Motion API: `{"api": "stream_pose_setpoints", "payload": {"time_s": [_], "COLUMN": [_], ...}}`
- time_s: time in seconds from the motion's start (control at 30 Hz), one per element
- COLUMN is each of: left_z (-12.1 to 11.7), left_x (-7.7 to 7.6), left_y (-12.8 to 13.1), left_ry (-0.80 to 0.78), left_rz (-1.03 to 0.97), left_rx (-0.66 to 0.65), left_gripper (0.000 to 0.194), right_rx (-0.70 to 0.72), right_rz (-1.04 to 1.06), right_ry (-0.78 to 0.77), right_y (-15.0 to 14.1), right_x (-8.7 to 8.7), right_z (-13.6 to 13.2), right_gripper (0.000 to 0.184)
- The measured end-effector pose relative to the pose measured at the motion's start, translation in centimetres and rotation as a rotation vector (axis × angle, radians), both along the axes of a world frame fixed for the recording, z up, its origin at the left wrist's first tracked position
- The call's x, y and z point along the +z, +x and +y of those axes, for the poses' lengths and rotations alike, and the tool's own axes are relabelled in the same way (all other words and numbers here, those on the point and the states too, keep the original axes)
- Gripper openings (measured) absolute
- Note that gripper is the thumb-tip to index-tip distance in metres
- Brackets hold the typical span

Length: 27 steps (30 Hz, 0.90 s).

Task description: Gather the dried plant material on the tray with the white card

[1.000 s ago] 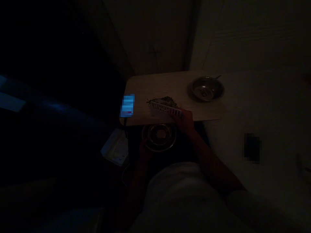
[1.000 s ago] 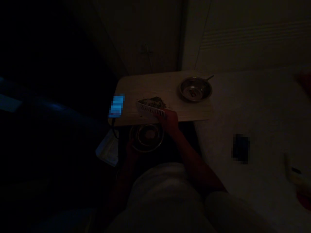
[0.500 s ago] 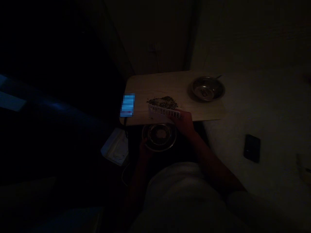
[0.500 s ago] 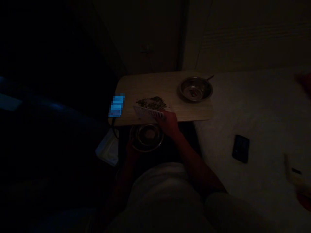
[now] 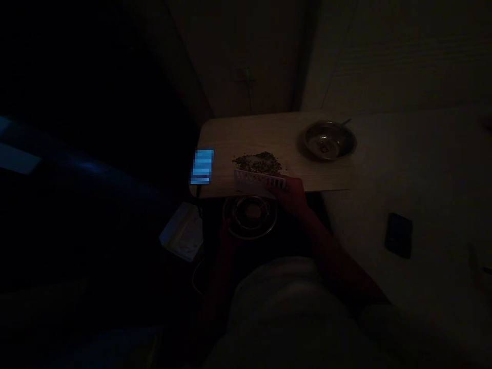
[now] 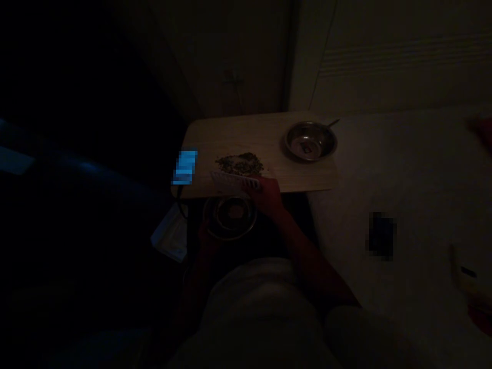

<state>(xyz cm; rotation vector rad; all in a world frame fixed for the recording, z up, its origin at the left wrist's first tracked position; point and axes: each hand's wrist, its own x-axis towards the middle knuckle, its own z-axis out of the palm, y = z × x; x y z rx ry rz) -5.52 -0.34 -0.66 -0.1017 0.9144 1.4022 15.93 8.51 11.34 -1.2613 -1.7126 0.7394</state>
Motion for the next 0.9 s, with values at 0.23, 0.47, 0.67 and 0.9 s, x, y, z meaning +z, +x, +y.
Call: {"api": "stream_pose_setpoints", "payload": {"time_s": [0.23, 0.47, 0.67, 0.9], "left_z": [-0.1, 0.0, -0.1, -0.1], "left_x": [0.4, 0.6, 0.3, 0.3], "left_y": [0.2, 0.1, 0.1, -0.1], "left_ry": [-0.013, -0.035, -0.001, -0.058], "left_rz": [0.021, 0.037, 0.011, 0.032], "left_rx": [0.022, 0.010, 0.013, 0.001], "left_gripper": [0.031, 0.028, 0.033, 0.032], "right_rx": [-0.015, -0.108, -0.003, 0.062], "right_rz": [0.090, -0.033, -0.129, -0.119], "right_ry": [-0.056, 0.076, 0.095, 0.079], "right_y": [-0.1, -0.7, -1.3, -0.9], "right_x": [0.1, 0.3, 0.9, 1.4], "right_z": [0.0, 1.0, 0.9, 0.5], "right_gripper": [0.026, 0.024, 0.022, 0.022]}}
